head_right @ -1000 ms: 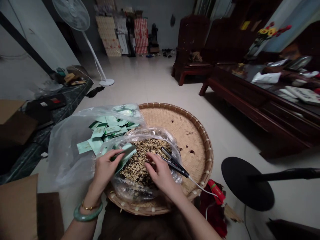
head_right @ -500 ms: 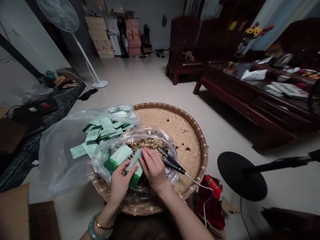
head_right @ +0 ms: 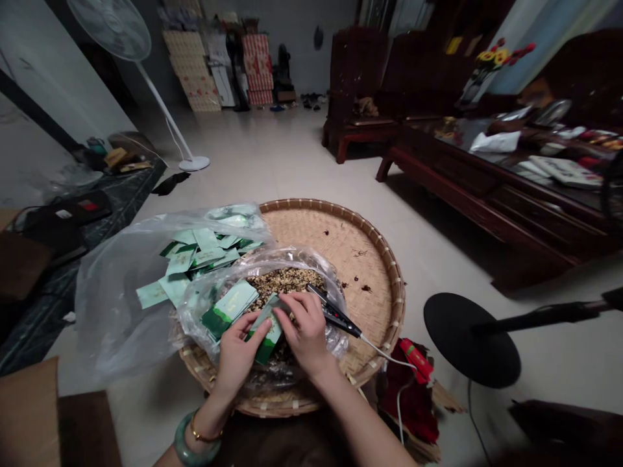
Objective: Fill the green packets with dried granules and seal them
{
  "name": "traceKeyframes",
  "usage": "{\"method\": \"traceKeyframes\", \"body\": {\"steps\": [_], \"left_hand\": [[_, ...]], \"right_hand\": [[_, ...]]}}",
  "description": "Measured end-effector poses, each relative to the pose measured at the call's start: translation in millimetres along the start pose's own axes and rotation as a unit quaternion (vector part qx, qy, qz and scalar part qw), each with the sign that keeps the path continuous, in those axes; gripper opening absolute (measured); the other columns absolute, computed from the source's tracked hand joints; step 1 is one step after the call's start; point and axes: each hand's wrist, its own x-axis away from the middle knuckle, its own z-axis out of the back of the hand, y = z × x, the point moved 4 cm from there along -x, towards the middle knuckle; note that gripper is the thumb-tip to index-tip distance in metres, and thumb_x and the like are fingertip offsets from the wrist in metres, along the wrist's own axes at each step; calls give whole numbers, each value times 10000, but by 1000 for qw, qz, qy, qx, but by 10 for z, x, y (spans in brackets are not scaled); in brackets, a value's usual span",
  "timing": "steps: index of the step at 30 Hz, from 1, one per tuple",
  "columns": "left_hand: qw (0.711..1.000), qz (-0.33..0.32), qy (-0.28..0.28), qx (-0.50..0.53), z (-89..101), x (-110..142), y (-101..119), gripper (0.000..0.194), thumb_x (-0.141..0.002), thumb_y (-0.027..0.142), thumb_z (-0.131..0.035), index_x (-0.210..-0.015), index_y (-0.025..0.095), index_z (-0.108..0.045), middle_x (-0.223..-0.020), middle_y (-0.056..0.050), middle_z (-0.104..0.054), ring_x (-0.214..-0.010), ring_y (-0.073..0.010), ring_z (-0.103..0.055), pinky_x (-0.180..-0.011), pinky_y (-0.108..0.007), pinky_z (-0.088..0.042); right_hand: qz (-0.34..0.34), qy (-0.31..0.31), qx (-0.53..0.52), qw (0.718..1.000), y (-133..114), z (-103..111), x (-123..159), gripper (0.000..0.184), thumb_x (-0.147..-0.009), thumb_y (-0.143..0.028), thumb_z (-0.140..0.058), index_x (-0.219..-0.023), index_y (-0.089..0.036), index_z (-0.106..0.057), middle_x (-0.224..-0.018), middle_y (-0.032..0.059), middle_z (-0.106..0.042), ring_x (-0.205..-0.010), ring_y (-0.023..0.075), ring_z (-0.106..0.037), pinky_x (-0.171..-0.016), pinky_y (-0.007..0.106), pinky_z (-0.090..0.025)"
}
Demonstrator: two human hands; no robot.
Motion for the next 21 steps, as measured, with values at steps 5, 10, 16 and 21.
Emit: {"method": "traceKeyframes", "body": {"steps": [5, 10, 16, 21], "left_hand": [[1000, -14, -12, -22, 5, -16, 31, 221, -675, 321, -693, -810, 149, -724, -806, -66, -745, -766, -211, -675, -744, -303, -531], [999, -24, -35, -25, 57, -128, 52, 204, -668, 298, -710, -817, 159, -733, -814, -61, -751, -763, -199, -679, -759, -300, -531], [994, 38, -55, 84, 94, -304, -57, 263, -668, 342, -730, -834, 138, -741, -778, -62, -751, -689, -169, -669, -690, -272, -532], [990, 19, -89, 104, 41, -314, -22, 232, -724, 351, -709, -858, 164, -740, -962, -87, -752, -908, -214, -678, -835, -318, -520]], "right_hand": [[-6, -7, -3, 1000, 5, 32, -63, 12, -816, -191, -667, -823, -197, -675, -842, 60, -612, -823, 199, -564, -708, 352, -493], [63, -16, 36, 997, -1, 164, -167, 66, -827, -156, -637, -791, -195, -678, -774, 59, -617, -750, 186, -541, -649, 326, -477], [-39, -85, -28, 995, 92, 207, -219, 91, -841, -199, -609, -840, -193, -699, -773, 52, -705, -722, 187, -610, -696, 337, -479], [-216, -244, -155, 932, 198, -12, -156, 202, -753, -358, -690, -831, -178, -737, -756, 34, -720, -716, 200, -631, -679, 322, -499]]}}
